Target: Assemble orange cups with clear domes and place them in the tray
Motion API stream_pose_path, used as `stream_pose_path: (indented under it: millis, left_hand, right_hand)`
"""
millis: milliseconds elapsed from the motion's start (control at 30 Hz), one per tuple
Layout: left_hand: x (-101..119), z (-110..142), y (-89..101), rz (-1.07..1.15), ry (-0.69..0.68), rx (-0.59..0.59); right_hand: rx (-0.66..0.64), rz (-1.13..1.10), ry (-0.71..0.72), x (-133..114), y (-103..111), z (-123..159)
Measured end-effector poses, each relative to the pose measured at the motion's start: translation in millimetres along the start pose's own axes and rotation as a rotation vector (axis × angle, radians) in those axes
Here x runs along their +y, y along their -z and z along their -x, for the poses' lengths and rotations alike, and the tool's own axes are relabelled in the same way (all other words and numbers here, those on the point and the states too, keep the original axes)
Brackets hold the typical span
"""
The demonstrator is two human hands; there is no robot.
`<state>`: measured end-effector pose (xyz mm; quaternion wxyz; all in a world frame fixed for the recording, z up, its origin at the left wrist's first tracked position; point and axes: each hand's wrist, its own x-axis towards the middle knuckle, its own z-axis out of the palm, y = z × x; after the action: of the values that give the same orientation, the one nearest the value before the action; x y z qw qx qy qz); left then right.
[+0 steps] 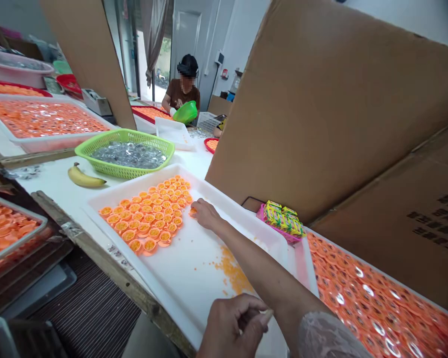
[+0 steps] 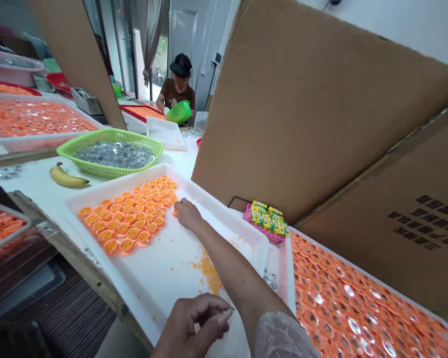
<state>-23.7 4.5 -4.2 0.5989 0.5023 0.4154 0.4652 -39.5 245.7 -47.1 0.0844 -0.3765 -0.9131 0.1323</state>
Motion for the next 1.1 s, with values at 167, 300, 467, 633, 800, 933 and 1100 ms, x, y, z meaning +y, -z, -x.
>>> stream_pose_path:
  millis: [167,300,467,633,800,933,1100]
  left_hand:
    - [5,-1,3.3,0.037,0.035,0.204]
    - [-3,-6,6.8,0.137,0.007,0.517]
    - [-5,-10,7.1,0.392,0.009,0.598]
    - [6,-8,5.0,0.473,0.064,0.461]
    - [14,-5,1.0,0.429,0.074,0.295]
    - [16,-5,-0.8,0.351,0.095,0.234]
    - [13,-6,1.7,0.324,0.168,0.185]
  right_hand:
    - [0.008,0.019,-0.008,-2,22,47]
    - [0.261,-0.069,0.091,-15,50,109]
    - [0.469,-0.148,0.182,-34,65,182]
    - [0.517,-0.253,0.055,-45,64,224]
    - [0.568,-0.354,-0.021,-52,61,244]
    - [0.584,-0.403,-0.083,-56,55,254]
    - [0.597,-0.347,-0.148,-66,39,264]
